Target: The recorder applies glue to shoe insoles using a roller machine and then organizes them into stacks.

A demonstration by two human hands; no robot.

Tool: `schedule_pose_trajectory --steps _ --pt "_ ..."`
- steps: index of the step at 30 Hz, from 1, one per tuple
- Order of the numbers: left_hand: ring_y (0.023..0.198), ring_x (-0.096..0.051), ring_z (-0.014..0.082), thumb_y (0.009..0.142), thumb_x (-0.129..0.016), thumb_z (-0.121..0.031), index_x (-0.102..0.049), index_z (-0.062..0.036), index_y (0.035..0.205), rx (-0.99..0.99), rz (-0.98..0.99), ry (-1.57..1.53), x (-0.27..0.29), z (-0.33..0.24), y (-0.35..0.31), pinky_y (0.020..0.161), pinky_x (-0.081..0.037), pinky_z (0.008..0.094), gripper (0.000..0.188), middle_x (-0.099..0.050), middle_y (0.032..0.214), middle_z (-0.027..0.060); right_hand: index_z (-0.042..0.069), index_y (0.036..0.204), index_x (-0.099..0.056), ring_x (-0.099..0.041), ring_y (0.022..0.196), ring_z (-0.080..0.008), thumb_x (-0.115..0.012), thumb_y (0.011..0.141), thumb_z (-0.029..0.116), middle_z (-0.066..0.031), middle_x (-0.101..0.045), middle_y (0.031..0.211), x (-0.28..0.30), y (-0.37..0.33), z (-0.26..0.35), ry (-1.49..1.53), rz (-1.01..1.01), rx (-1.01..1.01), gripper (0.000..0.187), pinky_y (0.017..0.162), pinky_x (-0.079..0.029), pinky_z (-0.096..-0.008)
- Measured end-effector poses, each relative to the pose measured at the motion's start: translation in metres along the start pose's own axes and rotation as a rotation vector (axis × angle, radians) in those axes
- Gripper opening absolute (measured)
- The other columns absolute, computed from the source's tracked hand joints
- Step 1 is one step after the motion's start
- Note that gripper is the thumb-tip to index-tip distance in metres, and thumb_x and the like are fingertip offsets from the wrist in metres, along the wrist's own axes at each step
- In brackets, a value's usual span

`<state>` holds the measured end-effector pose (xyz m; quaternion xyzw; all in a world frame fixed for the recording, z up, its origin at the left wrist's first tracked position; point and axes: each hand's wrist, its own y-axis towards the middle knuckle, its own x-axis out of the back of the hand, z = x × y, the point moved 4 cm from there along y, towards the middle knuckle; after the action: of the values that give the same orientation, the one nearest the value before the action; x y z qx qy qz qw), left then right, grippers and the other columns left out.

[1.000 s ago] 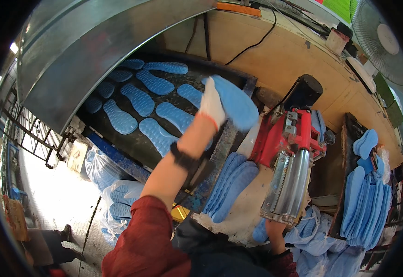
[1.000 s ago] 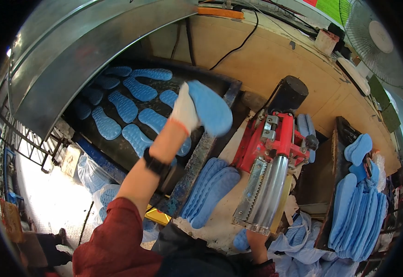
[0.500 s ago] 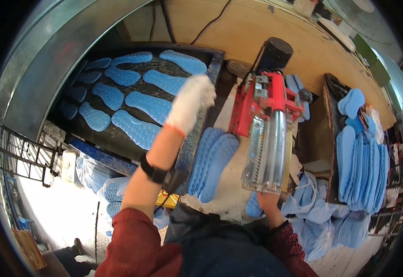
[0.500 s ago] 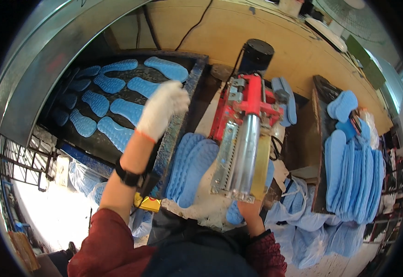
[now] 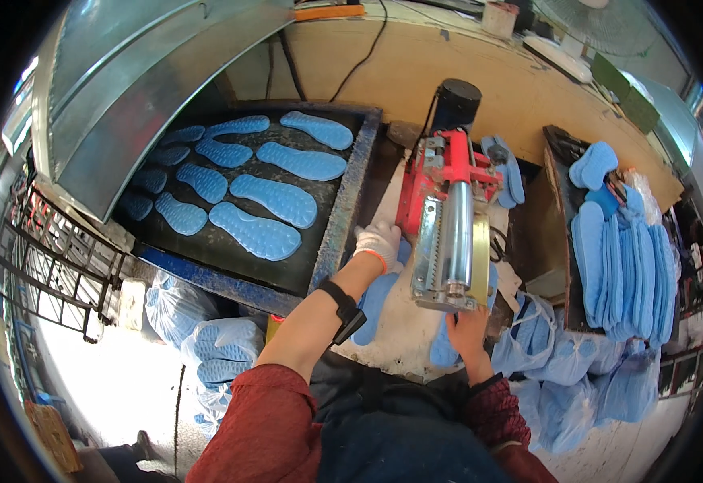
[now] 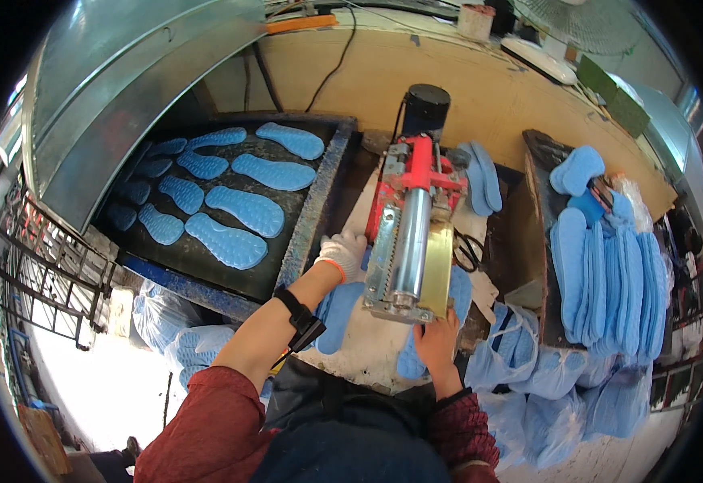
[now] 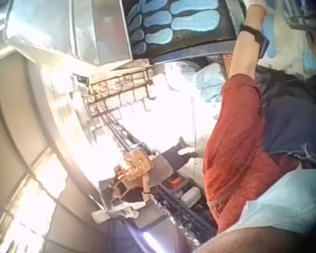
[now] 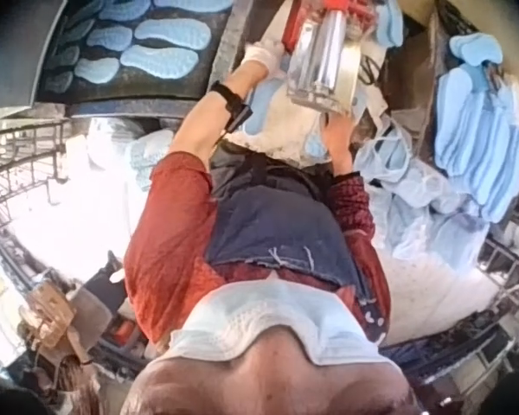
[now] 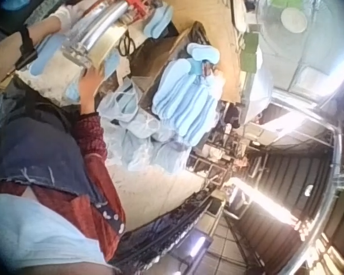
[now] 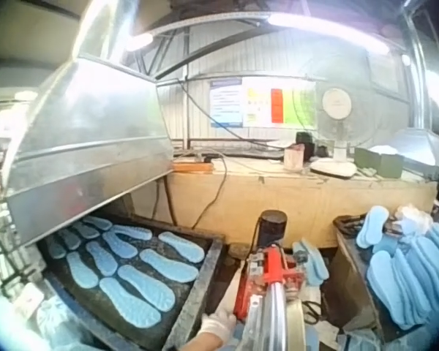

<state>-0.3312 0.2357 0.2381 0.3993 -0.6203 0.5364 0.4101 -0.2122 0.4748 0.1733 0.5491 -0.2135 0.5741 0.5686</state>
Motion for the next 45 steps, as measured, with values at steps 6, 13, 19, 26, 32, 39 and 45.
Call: schedule_pose_trajectory --steps 6,13,19,26,32,39,45 --pt "0.118 -0.057 0.0396 0.076 -0.076 -0.033 -0.054 -0.0045 0.127 -0.123 0.099 -0.273 0.008 -0.01 -0.03 0.097 -0.049 0.0456 0.062 -0.054 0.131 0.0247 -0.002 0.099 -0.065 -0.047 0.115 -0.0423 -0.068 0.072 0.019 -0.019 -0.058 0.113 -0.001 0.004 -0.007 -0.017 -0.042 -0.024 0.033 0.094 -0.037 -0.0537" --pt "0.114 -0.058 0.0425 0.083 -0.065 -0.029 -0.054 -0.0068 0.126 -0.032 0.084 -0.445 0.027 -0.006 -0.018 0.095 -0.048 0.0478 0.05 -0.059 0.121 0.0276 0.005 0.103 -0.067 -0.046 0.122 -0.0392 -0.068 0.072 0.017 -0.0154 -0.056 0.118 -0.003 0.009 -0.001 -0.007 -0.031 -0.034 0.033 0.096 -0.037 -0.0514" --pt "0.112 -0.056 0.0397 0.086 -0.06 -0.024 -0.053 -0.0055 0.121 -0.184 -0.25 -0.193 0.029 -0.008 -0.038 0.092 -0.048 0.0478 0.04 -0.055 0.117 0.021 0.005 0.119 -0.062 -0.045 0.122 -0.0412 -0.068 0.075 0.014 -0.0194 -0.052 0.125 0.009 0.01 -0.004 0.037 0.024 -0.056 0.045 0.1 -0.037 -0.0522" --pt "0.11 -0.053 0.0423 0.081 -0.07 -0.016 -0.052 -0.0005 0.124 -0.316 -0.847 -0.356 0.058 0.047 -0.094 0.092 -0.046 0.047 0.049 -0.055 0.12 0.0218 -0.004 0.137 -0.042 -0.048 0.117 -0.0434 -0.074 0.07 0.004 -0.0264 -0.046 0.131 0.017 0.018 -0.002 0.046 -0.069 -0.132 0.075 0.098 -0.042 -0.049" --pt "0.133 -0.037 0.0438 0.081 -0.072 -0.037 -0.051 -0.0037 0.131 -0.171 -0.67 -0.08 0.022 0.048 -0.09 0.107 -0.035 0.0538 0.063 -0.044 0.138 0.0226 0.0 0.115 -0.064 -0.06 0.095 -0.0397 -0.071 0.075 0.017 -0.0277 -0.059 0.121 -0.005 0.017 -0.021 0.044 -0.192 -0.207 0.044 0.08 -0.05 -0.0452" --pt "0.129 -0.041 0.0445 0.081 -0.073 -0.028 -0.051 -0.0024 0.131 -0.164 -0.736 -0.138 0.029 0.05 -0.093 0.105 -0.037 0.0544 0.06 -0.047 0.135 0.023 -0.003 0.118 -0.061 -0.061 0.095 -0.0421 -0.07 0.078 0.017 -0.0247 -0.06 0.124 -0.008 0.012 -0.027 -0.006 -0.178 -0.156 0.045 0.085 -0.05 -0.0471" --pt "0.11 -0.06 0.0335 0.081 -0.073 -0.014 -0.043 0.0018 0.135 -0.126 -0.649 -0.821 0.023 0.018 -0.13 0.092 -0.05 0.0415 0.064 -0.059 0.119 0.0194 -0.004 0.119 -0.059 -0.063 0.102 -0.0218 -0.071 0.086 0.013 -0.013 -0.065 0.116 0.026 0.01 -0.012 0.793 -0.193 -0.595 0.039 0.088 -0.049 -0.0329"
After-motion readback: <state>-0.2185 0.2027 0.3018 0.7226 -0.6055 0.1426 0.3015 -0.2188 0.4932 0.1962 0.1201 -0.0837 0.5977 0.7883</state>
